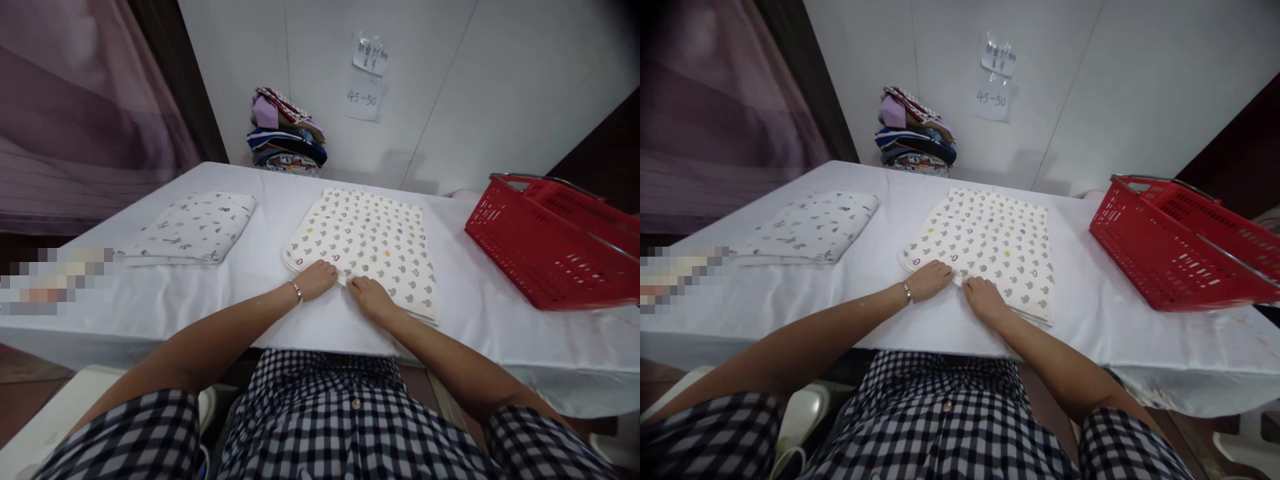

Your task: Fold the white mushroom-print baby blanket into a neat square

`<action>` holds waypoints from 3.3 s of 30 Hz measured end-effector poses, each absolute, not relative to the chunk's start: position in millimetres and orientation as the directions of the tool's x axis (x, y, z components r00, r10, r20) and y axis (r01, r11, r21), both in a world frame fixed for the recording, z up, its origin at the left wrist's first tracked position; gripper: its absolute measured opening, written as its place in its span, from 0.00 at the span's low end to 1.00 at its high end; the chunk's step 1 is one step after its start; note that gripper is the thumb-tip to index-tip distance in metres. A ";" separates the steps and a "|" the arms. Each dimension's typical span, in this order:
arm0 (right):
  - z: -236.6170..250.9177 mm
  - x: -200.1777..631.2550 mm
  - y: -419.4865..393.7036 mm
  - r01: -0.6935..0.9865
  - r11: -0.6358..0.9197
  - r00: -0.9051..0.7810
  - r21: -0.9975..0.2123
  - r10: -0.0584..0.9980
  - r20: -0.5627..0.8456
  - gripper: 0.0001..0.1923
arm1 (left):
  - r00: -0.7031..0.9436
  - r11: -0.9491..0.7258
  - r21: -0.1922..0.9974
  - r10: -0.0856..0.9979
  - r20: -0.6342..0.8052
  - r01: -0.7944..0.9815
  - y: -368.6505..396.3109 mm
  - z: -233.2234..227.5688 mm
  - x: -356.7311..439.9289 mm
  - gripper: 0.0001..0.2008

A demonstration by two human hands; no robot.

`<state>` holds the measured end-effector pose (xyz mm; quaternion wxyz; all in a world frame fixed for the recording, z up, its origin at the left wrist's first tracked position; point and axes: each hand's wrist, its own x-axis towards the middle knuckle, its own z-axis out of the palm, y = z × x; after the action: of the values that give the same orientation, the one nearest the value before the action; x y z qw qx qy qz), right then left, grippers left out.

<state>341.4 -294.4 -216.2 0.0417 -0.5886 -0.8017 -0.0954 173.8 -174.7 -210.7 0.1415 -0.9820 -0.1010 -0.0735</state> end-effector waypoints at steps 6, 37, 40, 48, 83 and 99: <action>-216.9 346.4 -298.3 0.937 0.302 -0.331 0.174 0.928 0.173 0.16 | 0.950 -0.946 -0.203 0.201 0.238 0.251 -169.3 -212.3 172.8 0.10; -188.3 448.6 -349.3 0.983 0.032 -0.086 0.178 0.949 0.303 0.24 | 0.886 -0.907 -0.161 0.320 0.337 0.389 -139.1 -160.0 187.4 0.11; -152.5 471.5 -343.2 0.984 -0.129 0.058 0.122 0.882 0.467 0.23 | 0.800 -0.863 -0.193 0.319 0.508 0.467 -125.6 -123.6 205.0 0.10; -157.7 487.9 -368.0 0.990 0.092 -0.119 0.104 0.945 0.303 0.20 | 0.928 -0.946 -0.184 0.200 0.315 0.267 -146.8 -158.6 195.5 0.09; -206.2 303.4 -284.1 0.985 0.164 -0.169 0.058 0.981 0.099 0.16 | 0.807 -0.835 0.152 0.549 0.218 0.528 -208.1 -216.3 153.1 0.17; -207.6 290.1 -276.9 0.985 0.149 -0.149 -0.085 0.989 0.001 0.14 | 0.098 -0.340 0.658 0.921 0.376 0.672 -153.0 -221.2 93.5 0.19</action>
<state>290.1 -276.9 -207.6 0.0280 -0.6517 -0.7573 0.0319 93.5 -153.0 -221.2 -0.1626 -0.7228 -0.5510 -0.3841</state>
